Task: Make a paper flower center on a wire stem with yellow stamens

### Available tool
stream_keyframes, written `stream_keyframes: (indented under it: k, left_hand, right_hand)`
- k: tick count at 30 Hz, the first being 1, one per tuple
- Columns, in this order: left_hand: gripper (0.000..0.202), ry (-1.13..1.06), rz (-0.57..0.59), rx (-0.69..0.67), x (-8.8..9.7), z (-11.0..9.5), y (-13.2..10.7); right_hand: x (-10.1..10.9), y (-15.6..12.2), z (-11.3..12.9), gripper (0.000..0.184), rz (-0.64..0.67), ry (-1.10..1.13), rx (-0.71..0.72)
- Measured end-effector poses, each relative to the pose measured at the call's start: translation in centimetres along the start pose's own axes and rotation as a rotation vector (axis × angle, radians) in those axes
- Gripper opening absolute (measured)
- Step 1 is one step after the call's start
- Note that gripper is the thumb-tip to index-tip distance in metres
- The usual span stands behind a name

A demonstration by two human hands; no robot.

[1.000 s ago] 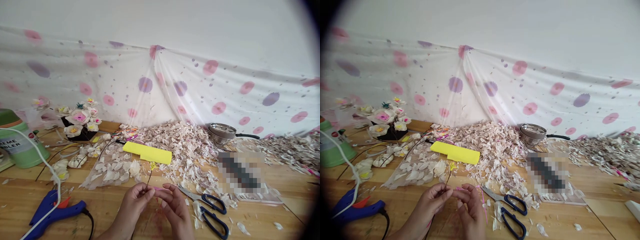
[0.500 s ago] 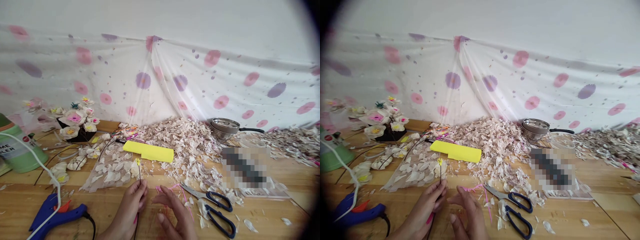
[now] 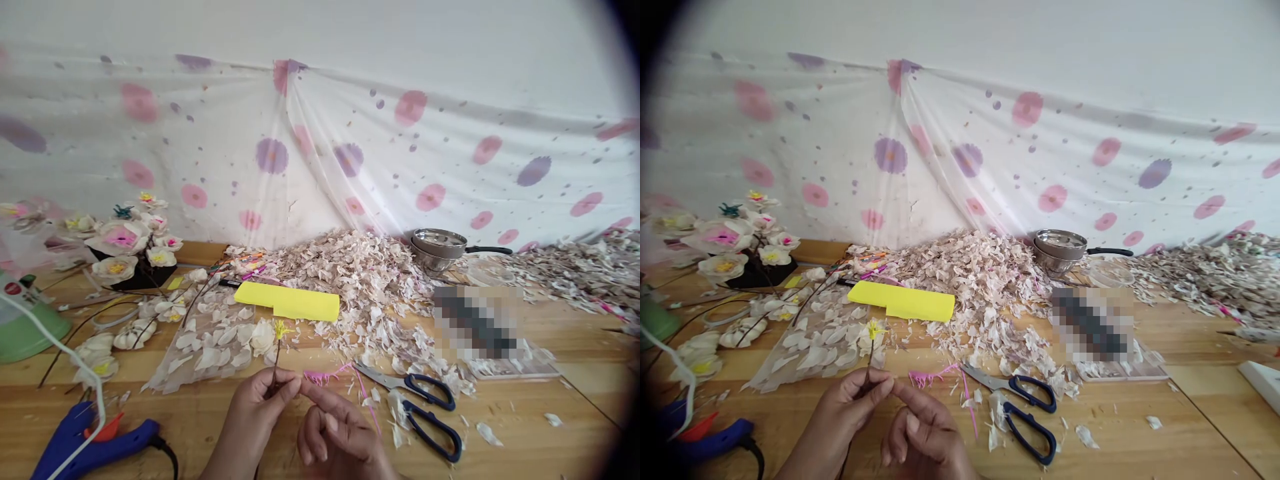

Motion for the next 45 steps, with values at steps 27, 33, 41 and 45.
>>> stream_keyframes:
  k: [27,33,41,45]
  left_hand:
    - [0.05,-0.155,0.157,0.266,-2.0,0.8,-1.7]
    - [0.049,-0.118,0.133,0.252,-2.1,0.2,-1.7]
    - [0.045,-0.28,0.25,0.43,-2.7,1.7,-2.4]
    - [0.043,-0.292,0.242,0.447,-2.7,1.6,-2.5]
  right_hand:
    - [-0.9,-0.9,7.3,0.019,-0.197,-1.384,0.515]
    - [-2.1,-1.0,7.6,0.019,-0.109,-1.495,0.614]
    - [-2.5,-1.7,8.1,0.015,-0.07,-1.349,0.668]
    - [-1.6,-1.6,8.4,0.025,-0.149,-1.261,0.667]
Point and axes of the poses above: each hand's wrist, its own y-axis towards the middle knuckle, its own x-axis out of the back of the hand, z = x × y, the point moved 8 cm from there along y, towards the middle knuckle, and after that the axes turned 3 degrees about x, right-handed, at the moved point
